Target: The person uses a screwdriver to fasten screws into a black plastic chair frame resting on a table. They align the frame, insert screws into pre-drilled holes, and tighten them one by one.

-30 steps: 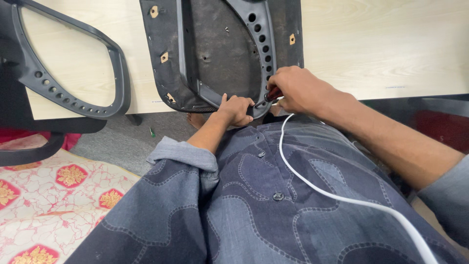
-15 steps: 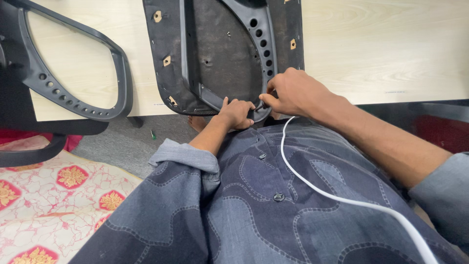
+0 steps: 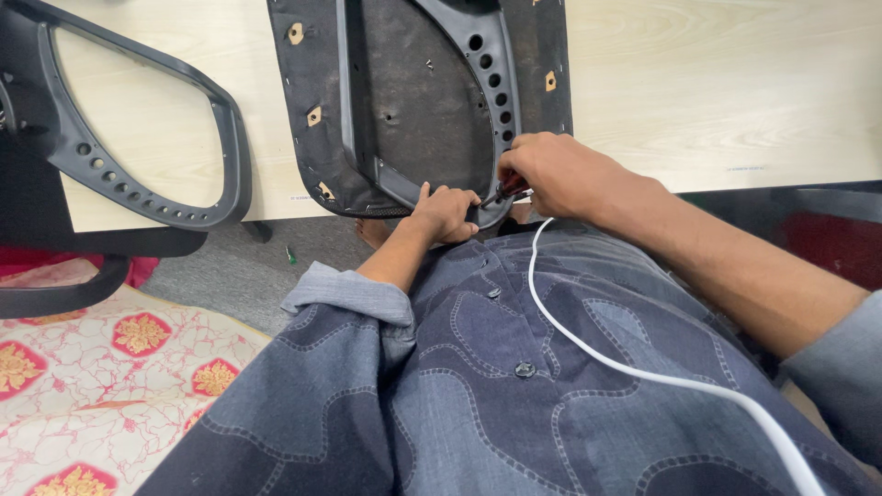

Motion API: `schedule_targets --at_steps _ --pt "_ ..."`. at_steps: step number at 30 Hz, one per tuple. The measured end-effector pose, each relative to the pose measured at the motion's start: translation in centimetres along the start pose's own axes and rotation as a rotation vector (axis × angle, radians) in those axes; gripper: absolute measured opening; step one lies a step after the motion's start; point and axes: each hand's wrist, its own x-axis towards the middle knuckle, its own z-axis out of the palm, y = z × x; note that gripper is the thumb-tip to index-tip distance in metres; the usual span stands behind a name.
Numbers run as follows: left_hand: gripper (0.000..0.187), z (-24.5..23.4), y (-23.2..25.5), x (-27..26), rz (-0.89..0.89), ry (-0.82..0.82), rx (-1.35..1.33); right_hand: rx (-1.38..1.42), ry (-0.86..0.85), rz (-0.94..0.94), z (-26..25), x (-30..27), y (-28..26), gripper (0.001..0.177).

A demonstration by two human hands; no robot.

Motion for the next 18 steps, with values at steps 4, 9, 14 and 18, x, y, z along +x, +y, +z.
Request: schedule_targets --at_steps 4,9,14,18 --pt "0.062 0.2 0.0 0.2 0.005 0.002 0.009 -0.014 -0.002 0.055 0.2 -0.2 -0.1 0.028" --pt "0.062 0.2 0.0 0.1 0.007 0.01 0.017 -0.004 -0.046 0.205 -0.5 -0.2 -0.8 0.034" --pt "0.061 0.2 0.0 0.2 -0.007 0.0 0.017 0.009 -0.047 0.296 -0.7 -0.1 -1.7 0.041" --pt "0.062 0.2 0.1 0.2 -0.013 -0.005 -0.011 -0.011 -0.095 0.322 -0.7 -0.2 -1.6 0.048"
